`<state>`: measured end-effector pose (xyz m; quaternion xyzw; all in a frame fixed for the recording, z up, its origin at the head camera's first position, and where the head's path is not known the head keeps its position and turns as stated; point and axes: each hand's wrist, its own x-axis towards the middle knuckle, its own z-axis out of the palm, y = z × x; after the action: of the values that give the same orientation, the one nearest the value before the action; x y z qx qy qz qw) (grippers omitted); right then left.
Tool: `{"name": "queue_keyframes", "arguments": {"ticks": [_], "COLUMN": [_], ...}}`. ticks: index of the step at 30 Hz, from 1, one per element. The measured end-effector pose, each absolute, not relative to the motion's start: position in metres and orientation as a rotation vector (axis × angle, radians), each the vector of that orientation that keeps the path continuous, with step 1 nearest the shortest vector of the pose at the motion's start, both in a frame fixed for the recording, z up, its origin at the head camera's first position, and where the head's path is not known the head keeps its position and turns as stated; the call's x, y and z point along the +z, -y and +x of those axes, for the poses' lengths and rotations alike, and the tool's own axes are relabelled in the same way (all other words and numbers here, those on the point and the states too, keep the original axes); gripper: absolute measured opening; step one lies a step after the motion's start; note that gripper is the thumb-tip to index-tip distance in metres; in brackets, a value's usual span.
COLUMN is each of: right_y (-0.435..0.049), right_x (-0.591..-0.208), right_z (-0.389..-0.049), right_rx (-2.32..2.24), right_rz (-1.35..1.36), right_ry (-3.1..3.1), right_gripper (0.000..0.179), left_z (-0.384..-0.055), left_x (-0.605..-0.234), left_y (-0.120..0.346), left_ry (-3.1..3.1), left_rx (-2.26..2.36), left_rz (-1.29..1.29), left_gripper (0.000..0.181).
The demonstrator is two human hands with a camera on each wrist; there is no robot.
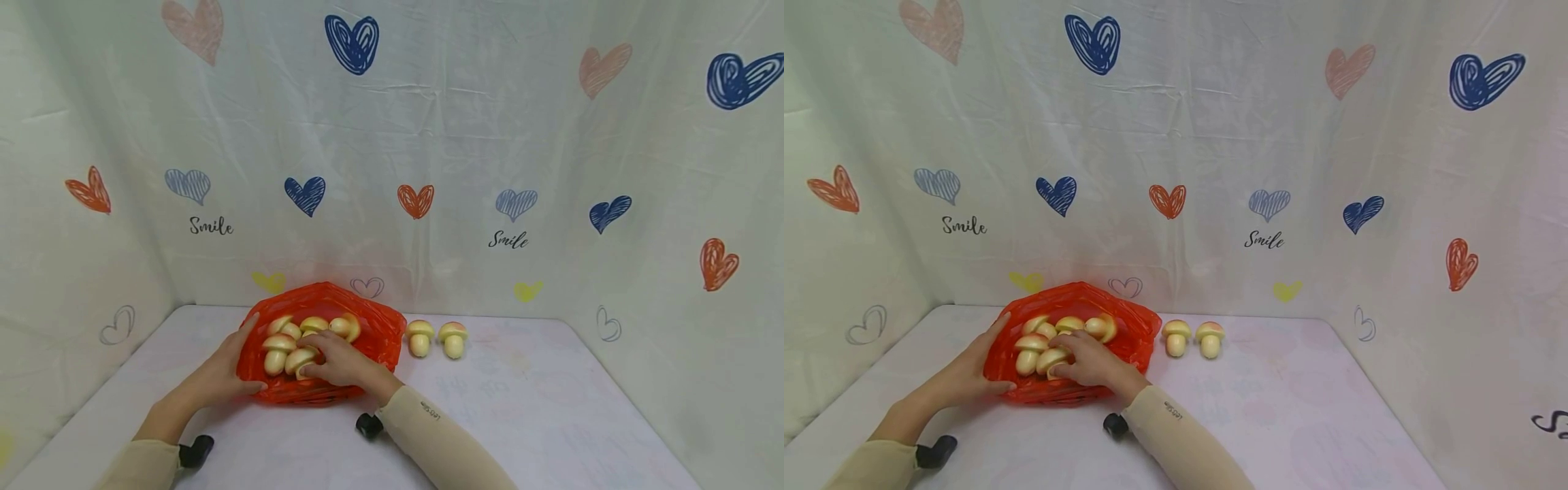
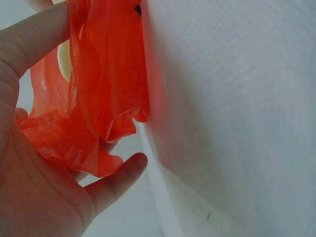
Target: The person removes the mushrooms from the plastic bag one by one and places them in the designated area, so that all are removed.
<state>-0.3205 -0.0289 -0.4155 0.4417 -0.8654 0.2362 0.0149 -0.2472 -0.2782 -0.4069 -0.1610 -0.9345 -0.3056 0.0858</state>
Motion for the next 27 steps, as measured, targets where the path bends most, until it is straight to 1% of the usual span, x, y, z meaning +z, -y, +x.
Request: {"name": "queue_keyframes", "arguments": {"ticks": [8, 17, 27], "right_y": [0.0305, 0.03, 0.0301], "right_x": [-0.4127, -0.4124, -0.4122], "right_z": [-0.3186, -0.3167, -0.3164], "right_rx": [0.753, 0.737, 0.764], "right_rz": [1.392, 1.402, 1.393], "right_ry": [2.715, 2.7, 2.731], "right_gripper": [0.05, 0.042, 0.047], "left_z": [-0.2468, -0.247, -0.2466], "left_x": [-0.4068, -0.4073, -0.4071], "left_y": [0.2777, 0.2771, 0.2768], "left_ry": [2.786, 2.801, 2.797], "left_rx": [-0.911, -0.902, -0.897], "left_rz": [-0.471, -0.453, -0.457], "left_gripper": [0.122, 0.123, 0.122]}}
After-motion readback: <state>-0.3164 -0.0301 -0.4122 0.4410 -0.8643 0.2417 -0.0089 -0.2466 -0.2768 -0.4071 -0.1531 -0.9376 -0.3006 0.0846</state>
